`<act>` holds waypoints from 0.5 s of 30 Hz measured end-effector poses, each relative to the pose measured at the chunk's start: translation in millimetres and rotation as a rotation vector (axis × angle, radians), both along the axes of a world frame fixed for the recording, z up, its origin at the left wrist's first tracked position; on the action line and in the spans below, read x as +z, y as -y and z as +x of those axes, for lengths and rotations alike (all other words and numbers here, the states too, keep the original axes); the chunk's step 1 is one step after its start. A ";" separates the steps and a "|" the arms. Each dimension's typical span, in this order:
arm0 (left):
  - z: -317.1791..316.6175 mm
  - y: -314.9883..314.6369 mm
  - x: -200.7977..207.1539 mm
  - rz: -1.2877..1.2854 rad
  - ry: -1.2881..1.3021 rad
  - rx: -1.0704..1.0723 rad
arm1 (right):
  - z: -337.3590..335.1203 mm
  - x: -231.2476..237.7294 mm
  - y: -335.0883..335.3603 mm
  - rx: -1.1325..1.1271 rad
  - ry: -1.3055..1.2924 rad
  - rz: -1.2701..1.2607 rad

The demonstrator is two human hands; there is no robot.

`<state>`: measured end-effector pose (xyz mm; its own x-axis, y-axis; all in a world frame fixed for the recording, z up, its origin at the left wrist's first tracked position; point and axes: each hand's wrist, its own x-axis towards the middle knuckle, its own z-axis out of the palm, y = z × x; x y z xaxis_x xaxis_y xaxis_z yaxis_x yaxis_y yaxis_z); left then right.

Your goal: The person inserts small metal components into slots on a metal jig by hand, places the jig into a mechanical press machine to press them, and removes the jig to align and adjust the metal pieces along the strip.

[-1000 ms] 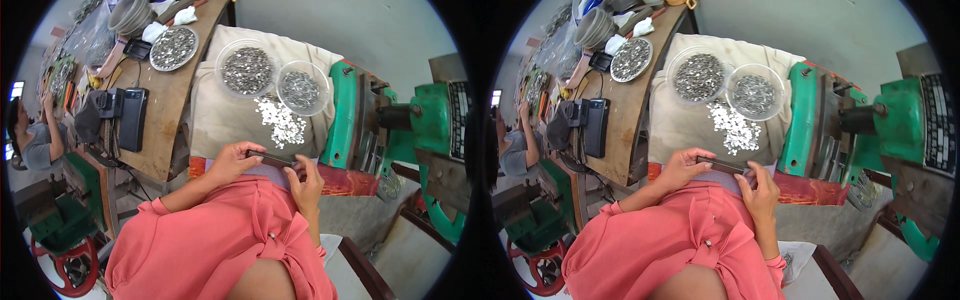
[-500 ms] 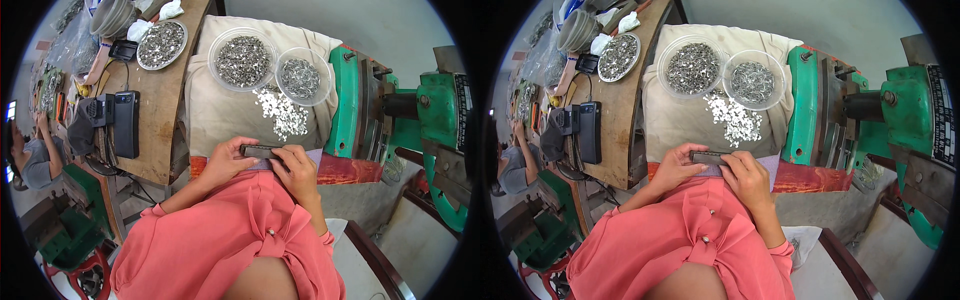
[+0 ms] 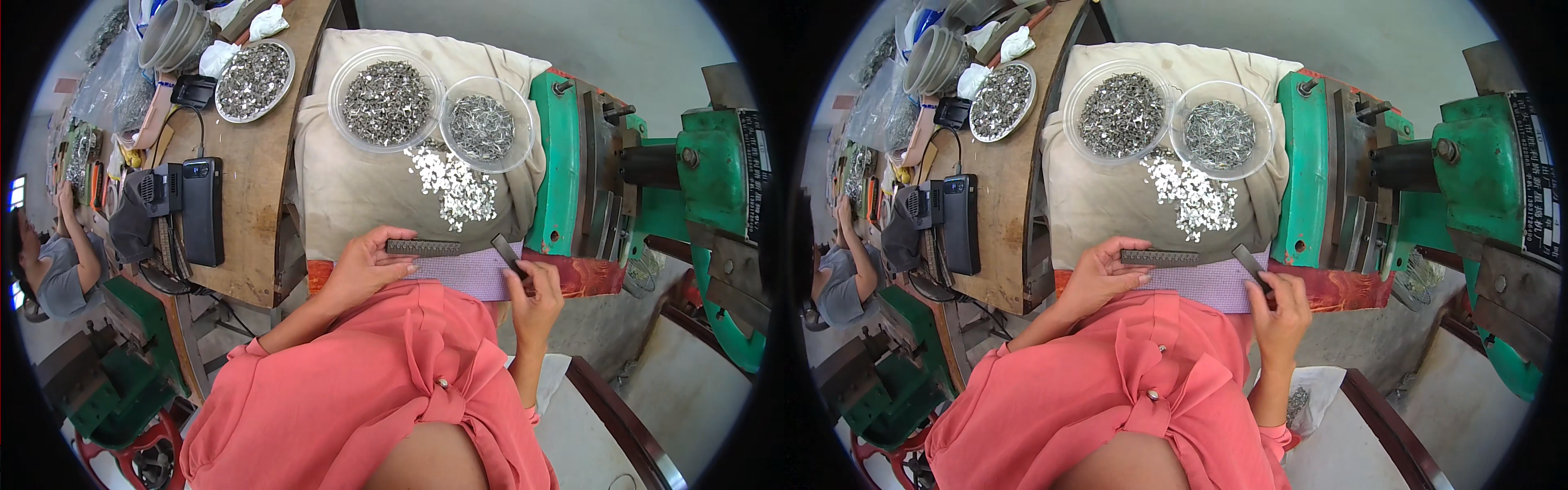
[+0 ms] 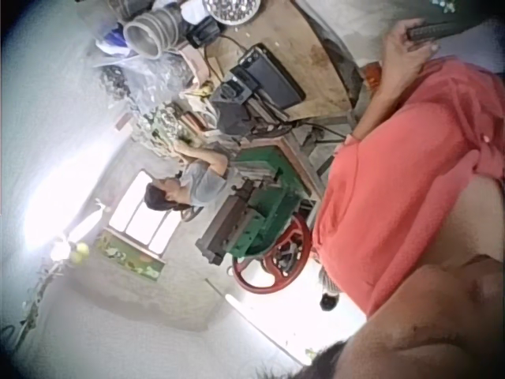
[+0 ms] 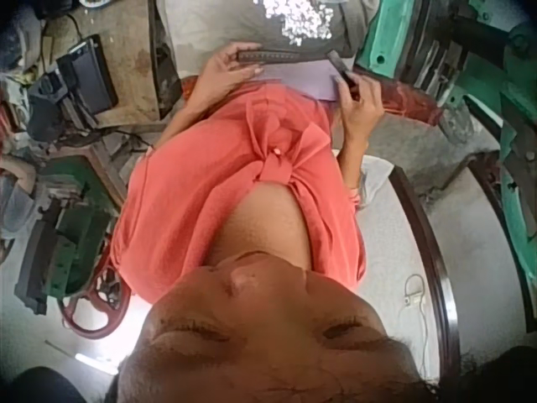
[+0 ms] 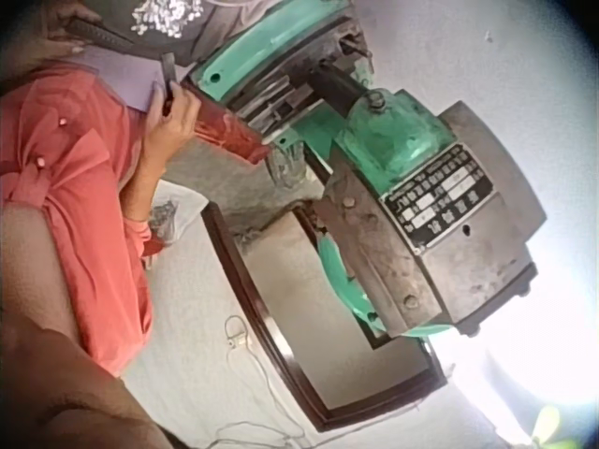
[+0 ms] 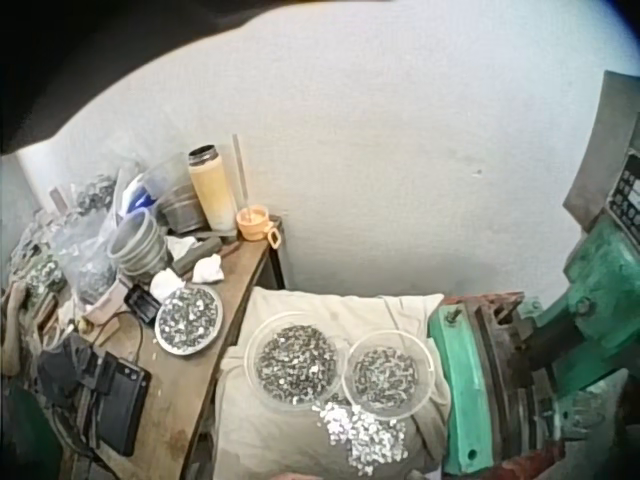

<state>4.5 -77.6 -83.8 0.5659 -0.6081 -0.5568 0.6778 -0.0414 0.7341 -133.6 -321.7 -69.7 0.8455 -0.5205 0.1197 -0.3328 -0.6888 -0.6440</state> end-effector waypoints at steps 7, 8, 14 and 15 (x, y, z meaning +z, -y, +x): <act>-3.2 -0.7 -3.9 -0.014 0.002 0.023 | 57.9 10.1 -41.0 0.437 0.065 -0.107; -3.6 -0.5 -4.7 -0.015 0.005 0.024 | 64.3 10.1 -44.6 0.521 0.027 -0.110; -2.6 -2.1 -3.7 -0.053 0.053 0.038 | 79.3 -2.4 -46.0 0.639 0.012 -0.076; -1.2 -3.5 -4.2 -0.013 0.049 0.024 | 79.2 -1.4 -45.7 0.642 0.017 -0.077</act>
<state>3.2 -74.1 -88.0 0.6065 -0.6009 -0.5206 0.6419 -0.0163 0.7666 -54.4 -276.1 -71.1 0.9833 0.0990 0.1529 0.1709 -0.7915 -0.5868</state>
